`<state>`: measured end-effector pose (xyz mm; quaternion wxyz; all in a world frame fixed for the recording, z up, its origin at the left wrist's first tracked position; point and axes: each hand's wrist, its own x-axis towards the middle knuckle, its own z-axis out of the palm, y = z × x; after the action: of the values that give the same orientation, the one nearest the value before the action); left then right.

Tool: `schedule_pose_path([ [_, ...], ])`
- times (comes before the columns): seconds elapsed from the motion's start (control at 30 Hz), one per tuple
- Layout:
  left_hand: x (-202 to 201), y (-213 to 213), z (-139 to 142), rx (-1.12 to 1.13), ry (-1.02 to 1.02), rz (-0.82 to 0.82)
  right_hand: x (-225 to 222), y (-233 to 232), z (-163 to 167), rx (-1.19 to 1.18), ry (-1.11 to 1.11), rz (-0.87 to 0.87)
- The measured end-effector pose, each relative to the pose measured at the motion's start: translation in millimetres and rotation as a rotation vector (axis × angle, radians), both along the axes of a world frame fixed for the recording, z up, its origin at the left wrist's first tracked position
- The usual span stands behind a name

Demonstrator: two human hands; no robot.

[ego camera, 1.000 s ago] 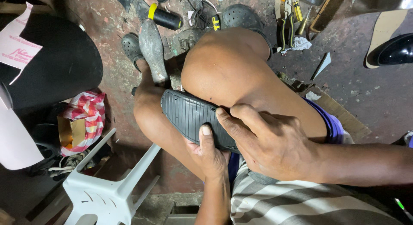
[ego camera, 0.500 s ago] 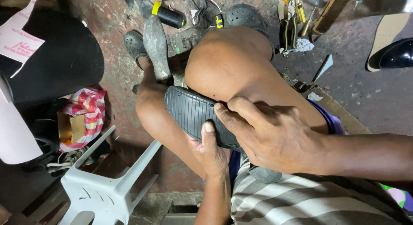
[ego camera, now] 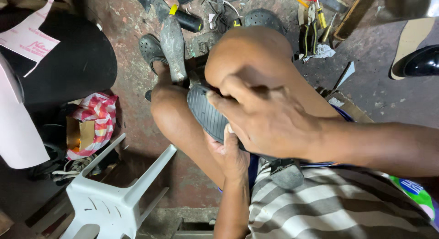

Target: The person is repairing a black shoe by using a wooden-handled tool to scrape and clean the sole. They hold the shoe on their lap and work on the bottom surface, occasionally adjusting their grip.

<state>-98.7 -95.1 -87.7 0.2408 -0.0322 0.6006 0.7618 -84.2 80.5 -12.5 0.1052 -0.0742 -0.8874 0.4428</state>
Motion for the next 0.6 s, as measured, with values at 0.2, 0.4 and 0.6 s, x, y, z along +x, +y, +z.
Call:
schedule_pose_path([
  [0.2,4,-20,9,0.093,-0.032,0.031,26,13,15,-0.328,0.162,-0.151],
  [0.4,9,-34,22,0.069,0.006,0.017,61,5,14,-0.416,0.026,-0.199],
  [0.6,22,-25,36,0.134,-0.073,0.028,97,-22,18,-0.353,0.044,-0.24],
])
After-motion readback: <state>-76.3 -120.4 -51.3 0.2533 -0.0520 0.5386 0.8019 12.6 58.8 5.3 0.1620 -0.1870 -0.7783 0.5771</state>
